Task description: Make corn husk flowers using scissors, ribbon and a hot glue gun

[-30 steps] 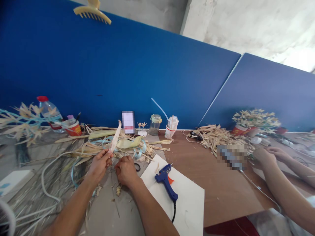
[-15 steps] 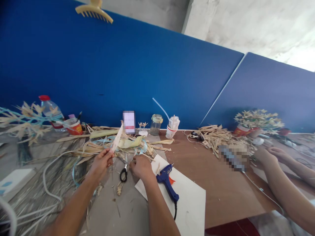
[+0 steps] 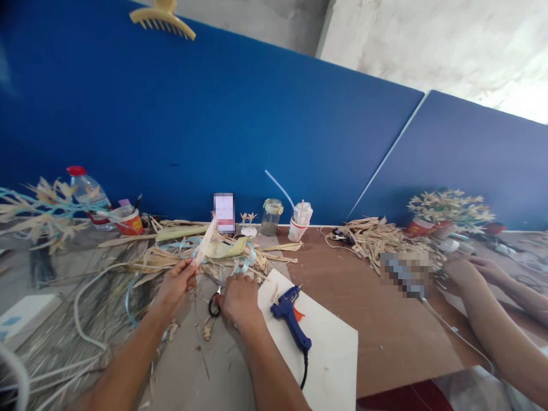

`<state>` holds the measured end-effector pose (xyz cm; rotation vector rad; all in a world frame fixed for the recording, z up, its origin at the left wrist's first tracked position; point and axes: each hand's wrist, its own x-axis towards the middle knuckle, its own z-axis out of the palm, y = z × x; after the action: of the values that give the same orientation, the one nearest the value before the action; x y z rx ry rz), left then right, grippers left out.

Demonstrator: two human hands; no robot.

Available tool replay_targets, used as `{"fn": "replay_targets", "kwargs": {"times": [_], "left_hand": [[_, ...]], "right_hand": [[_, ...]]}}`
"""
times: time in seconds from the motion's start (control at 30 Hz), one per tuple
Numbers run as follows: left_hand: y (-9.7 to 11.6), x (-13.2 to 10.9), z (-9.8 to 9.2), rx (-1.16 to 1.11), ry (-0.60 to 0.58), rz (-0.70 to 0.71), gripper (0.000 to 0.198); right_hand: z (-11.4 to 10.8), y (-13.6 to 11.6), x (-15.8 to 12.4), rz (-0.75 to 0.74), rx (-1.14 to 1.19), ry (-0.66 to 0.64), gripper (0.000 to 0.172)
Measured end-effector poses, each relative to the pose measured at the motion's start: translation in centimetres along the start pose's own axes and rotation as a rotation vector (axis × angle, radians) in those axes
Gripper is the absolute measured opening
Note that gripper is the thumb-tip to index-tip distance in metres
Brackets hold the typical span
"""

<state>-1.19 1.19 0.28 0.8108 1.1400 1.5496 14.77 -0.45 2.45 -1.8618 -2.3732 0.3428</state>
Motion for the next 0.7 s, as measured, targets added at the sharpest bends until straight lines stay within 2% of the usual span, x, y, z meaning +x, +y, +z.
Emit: {"fn": "replay_targets", "kwargs": {"times": [0.13, 0.43, 0.7], "left_hand": [[-0.1, 0.1, 0.0, 0.008, -0.005, -0.007, 0.038], [-0.2, 0.0, 0.0, 0.013, -0.003, -0.003, 0.037], [-0.1, 0.2, 0.0, 0.002, 0.003, -0.004, 0.039]], "right_hand": [[0.5, -0.3, -0.2, -0.026, -0.036, 0.026, 0.043], [1.2, -0.2, -0.1, -0.042, -0.082, 0.089, 0.026], [0.7, 0.2, 0.3, -0.002, -0.056, 0.015, 0.024]]}}
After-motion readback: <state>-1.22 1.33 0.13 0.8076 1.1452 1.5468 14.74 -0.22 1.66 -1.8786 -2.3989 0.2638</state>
